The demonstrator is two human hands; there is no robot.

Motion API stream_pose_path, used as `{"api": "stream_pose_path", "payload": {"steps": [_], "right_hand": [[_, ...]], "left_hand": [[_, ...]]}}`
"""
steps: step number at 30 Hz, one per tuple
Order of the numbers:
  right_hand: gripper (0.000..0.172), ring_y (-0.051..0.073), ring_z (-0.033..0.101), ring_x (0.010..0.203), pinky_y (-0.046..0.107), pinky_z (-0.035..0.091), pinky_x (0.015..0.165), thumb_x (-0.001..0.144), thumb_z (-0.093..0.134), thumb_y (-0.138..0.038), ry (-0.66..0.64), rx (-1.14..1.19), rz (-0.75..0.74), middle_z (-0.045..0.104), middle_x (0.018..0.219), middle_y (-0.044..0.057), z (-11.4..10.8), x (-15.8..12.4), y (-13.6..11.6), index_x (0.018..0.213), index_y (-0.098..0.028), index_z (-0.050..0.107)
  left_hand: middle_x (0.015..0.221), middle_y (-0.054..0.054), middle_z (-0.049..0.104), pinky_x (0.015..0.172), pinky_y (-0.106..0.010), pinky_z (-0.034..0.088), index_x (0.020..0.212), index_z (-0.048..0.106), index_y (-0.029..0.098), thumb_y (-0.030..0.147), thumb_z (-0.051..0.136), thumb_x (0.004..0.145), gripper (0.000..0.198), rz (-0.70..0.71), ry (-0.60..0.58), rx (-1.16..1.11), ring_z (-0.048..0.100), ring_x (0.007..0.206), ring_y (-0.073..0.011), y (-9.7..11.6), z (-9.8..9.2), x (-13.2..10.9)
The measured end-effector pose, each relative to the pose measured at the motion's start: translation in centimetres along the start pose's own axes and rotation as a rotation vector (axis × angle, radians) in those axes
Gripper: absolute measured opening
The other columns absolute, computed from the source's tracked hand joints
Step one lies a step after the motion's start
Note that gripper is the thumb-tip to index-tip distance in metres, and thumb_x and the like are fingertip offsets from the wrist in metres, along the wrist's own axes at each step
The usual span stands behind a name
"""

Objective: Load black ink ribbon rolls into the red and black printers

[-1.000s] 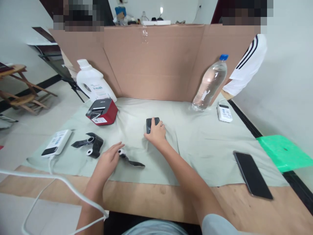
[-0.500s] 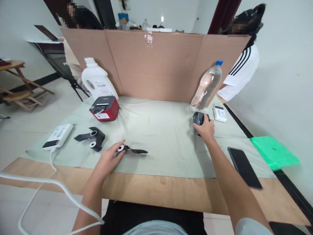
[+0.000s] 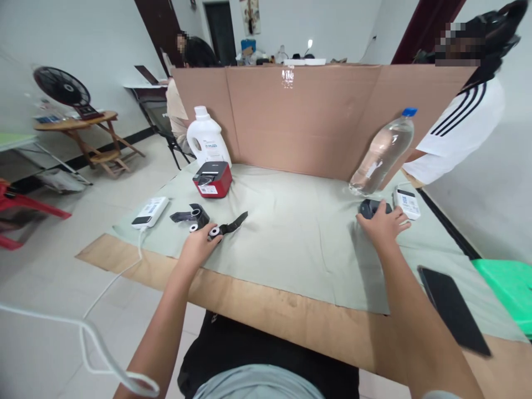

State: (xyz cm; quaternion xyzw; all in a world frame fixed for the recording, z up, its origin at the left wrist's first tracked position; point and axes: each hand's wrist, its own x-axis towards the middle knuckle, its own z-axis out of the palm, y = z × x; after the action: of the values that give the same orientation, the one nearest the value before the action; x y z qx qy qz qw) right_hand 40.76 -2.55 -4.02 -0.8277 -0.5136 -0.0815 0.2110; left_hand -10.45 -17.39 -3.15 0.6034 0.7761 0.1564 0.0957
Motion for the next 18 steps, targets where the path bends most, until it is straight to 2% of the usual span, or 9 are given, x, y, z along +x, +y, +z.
{"api": "stream_pose_path", "payload": {"steps": [2, 4, 7, 10, 12, 14, 16, 18], "right_hand": [[0.079, 0.05, 0.034, 0.138, 0.064, 0.024, 0.107, 0.087, 0.064, -0.05, 0.136, 0.016, -0.138, 0.033, 0.154, 0.032, 0.3, -2.2, -1.6, 0.155, -0.016, 0.043], [0.077, 0.045, 0.035, 0.138, 0.063, 0.024, 0.11, 0.087, 0.06, -0.049, 0.16, 0.053, -0.251, 0.035, 0.155, 0.028, 0.7, -4.5, -3.3, 0.154, -0.017, 0.042], [0.073, 0.042, 0.038, 0.137, 0.06, 0.025, 0.114, 0.085, 0.057, -0.049, 0.095, 0.137, -0.355, 0.042, 0.152, 0.024, 1.7, -7.5, -6.2, 0.15, -0.015, 0.048], [0.07, 0.039, 0.043, 0.135, 0.056, 0.027, 0.116, 0.085, 0.054, -0.047, -0.005, 0.27, -0.458, 0.05, 0.147, 0.022, 2.2, -9.4, -10.0, 0.145, -0.012, 0.053], [0.064, 0.035, 0.048, 0.133, 0.052, 0.029, 0.116, 0.087, 0.052, -0.044, -0.088, 0.378, -0.544, 0.056, 0.143, 0.02, 2.1, -10.2, -13.4, 0.143, -0.013, 0.056], [0.055, 0.032, 0.051, 0.131, 0.049, 0.03, 0.117, 0.09, 0.051, -0.04, -0.195, 0.469, -0.639, 0.061, 0.139, 0.017, 1.9, -10.9, -17.9, 0.14, -0.017, 0.06], [0.047, 0.031, 0.053, 0.13, 0.049, 0.028, 0.118, 0.092, 0.05, -0.036, -0.307, 0.512, -0.728, 0.066, 0.136, 0.013, 1.7, -11.6, -23.4, 0.135, -0.022, 0.064], [0.043, 0.032, 0.052, 0.132, 0.052, 0.022, 0.121, 0.094, 0.051, -0.036, -0.391, 0.504, -0.812, 0.067, 0.136, 0.012, 1.8, -12.2, -29.6, 0.133, -0.023, 0.065]], "left_hand": [[0.118, -0.015, 0.076, 0.088, -0.036, 0.053, 0.137, 0.062, 0.021, 0.036, 0.059, 0.096, 0.044, -0.001, -0.005, 0.017, 0.072, 0.109, -0.0314, 0.1, 0.2, 0.0], [0.124, -0.017, 0.074, 0.091, -0.039, 0.054, 0.14, 0.061, 0.019, 0.034, 0.058, 0.096, 0.046, 0.008, -0.012, 0.021, 0.07, 0.114, -0.0332, 0.2, 0.2, 0.0], [0.141, -0.018, 0.065, 0.106, -0.044, 0.049, 0.146, 0.056, 0.016, 0.033, 0.063, 0.093, 0.056, 0.136, 0.006, -0.036, 0.062, 0.128, -0.0343, 0.2, -0.6, 0.3], [0.154, -0.014, 0.055, 0.119, -0.045, 0.039, 0.151, 0.052, 0.019, 0.042, 0.066, 0.091, 0.065, 0.298, 0.128, -0.186, 0.051, 0.142, -0.0318, -0.5, -3.0, 1.6], [0.154, -0.012, 0.055, 0.119, -0.046, 0.039, 0.151, 0.051, 0.022, 0.045, 0.062, 0.094, 0.063, 0.278, 0.215, -0.308, 0.051, 0.142, -0.0298, -1.4, -4.9, 3.8], [0.153, -0.013, 0.056, 0.115, -0.045, 0.044, 0.15, 0.052, 0.021, 0.044, 0.06, 0.095, 0.06, 0.18, 0.28, -0.429, 0.053, 0.14, -0.0292, -2.7, -6.4, 7.5], [0.152, -0.016, 0.056, 0.112, -0.041, 0.046, 0.146, 0.054, 0.016, 0.038, 0.059, 0.095, 0.056, 0.048, 0.344, -0.559, 0.054, 0.138, -0.0282, -4.2, -7.0, 12.1], [0.144, -0.019, 0.061, 0.107, -0.04, 0.05, 0.139, 0.059, 0.011, 0.031, 0.057, 0.094, 0.05, -0.121, 0.364, -0.682, 0.06, 0.128, -0.0265, -5.4, -6.7, 16.8]]}}
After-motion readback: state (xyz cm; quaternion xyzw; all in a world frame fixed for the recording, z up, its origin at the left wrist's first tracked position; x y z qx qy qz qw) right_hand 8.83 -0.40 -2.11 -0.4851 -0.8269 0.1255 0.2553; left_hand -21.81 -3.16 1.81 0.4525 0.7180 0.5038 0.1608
